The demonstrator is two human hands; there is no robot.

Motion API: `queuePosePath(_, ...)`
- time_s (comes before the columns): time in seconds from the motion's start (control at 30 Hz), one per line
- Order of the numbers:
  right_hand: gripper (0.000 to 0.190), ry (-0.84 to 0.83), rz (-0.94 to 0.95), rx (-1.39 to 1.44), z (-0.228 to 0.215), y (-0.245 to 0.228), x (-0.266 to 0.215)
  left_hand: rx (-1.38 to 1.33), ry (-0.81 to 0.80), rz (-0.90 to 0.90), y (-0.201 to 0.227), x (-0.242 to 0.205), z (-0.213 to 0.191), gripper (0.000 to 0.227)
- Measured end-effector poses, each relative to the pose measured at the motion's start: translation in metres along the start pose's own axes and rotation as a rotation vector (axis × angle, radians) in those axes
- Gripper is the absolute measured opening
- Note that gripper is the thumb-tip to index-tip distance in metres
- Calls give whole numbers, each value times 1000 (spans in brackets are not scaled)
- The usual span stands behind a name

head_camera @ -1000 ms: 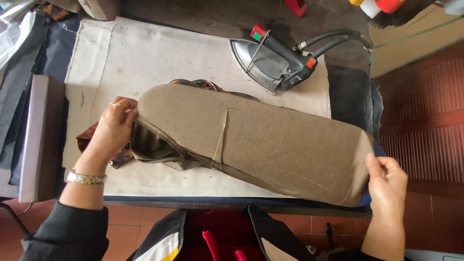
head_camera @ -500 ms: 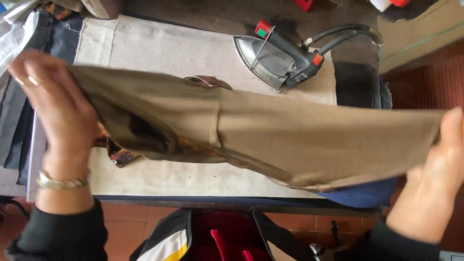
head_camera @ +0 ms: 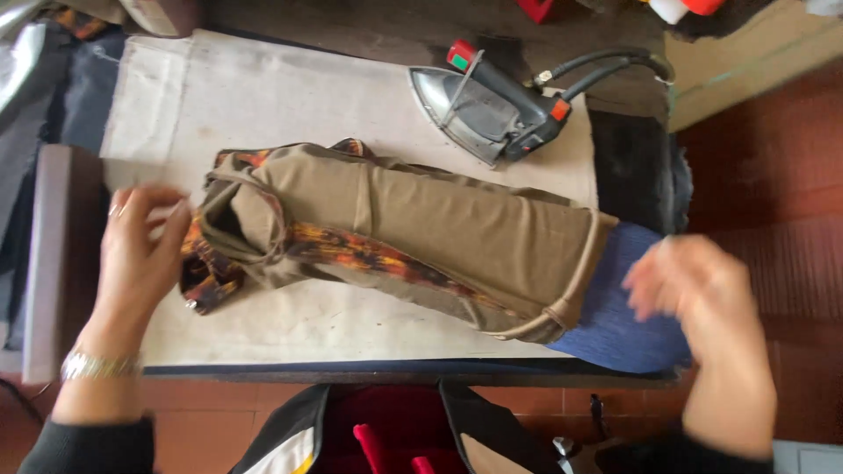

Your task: The person irons a brown garment with a patterned hem on a work table. They repeatedly smooth the fabric with their hands, reposition the garment, and press it with a steam iron, focusing on different sections including the hem and body.

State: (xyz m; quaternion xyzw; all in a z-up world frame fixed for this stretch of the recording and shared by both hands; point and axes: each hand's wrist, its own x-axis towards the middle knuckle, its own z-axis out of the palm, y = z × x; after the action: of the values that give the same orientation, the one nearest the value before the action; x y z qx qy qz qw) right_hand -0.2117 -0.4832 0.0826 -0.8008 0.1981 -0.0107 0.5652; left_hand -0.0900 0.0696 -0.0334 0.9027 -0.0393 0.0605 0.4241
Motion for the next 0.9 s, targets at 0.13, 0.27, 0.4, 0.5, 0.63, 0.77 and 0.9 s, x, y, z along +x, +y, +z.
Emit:
queuePosePath(0.13, 32, -346, 407, -254, 5, 51, -65, -67, -74, 77, 2, -24, -3, 18)
queuePosePath(0.27, 59, -427, 586, -227, 72, 96, -85, 30, -256, -33, 12, -24, 16, 65)
queuePosePath(0.4, 35, -183, 298, -56, 131, 146, -71, 174, -204, 228, -26, -16, 53, 76)
queuePosePath(0.5, 25, -199, 125, 122, 151, 151, -67, 158, -181, 155, -40, -14, 65, 27)
queuePosePath(0.63, 37, -251, 232, -72, 115, 126, -76, 145, -227, 42, -9, -14, 33, 21)
queuePosePath(0.77, 34, -378, 50, -54, 84, 86, -86, 142, -248, -24, -2, -19, 11, 22)
queuePosePath(0.9, 37, -244, 288, -108, 62, 61, -91, -223, -267, -391, 44, -18, -8, 45)
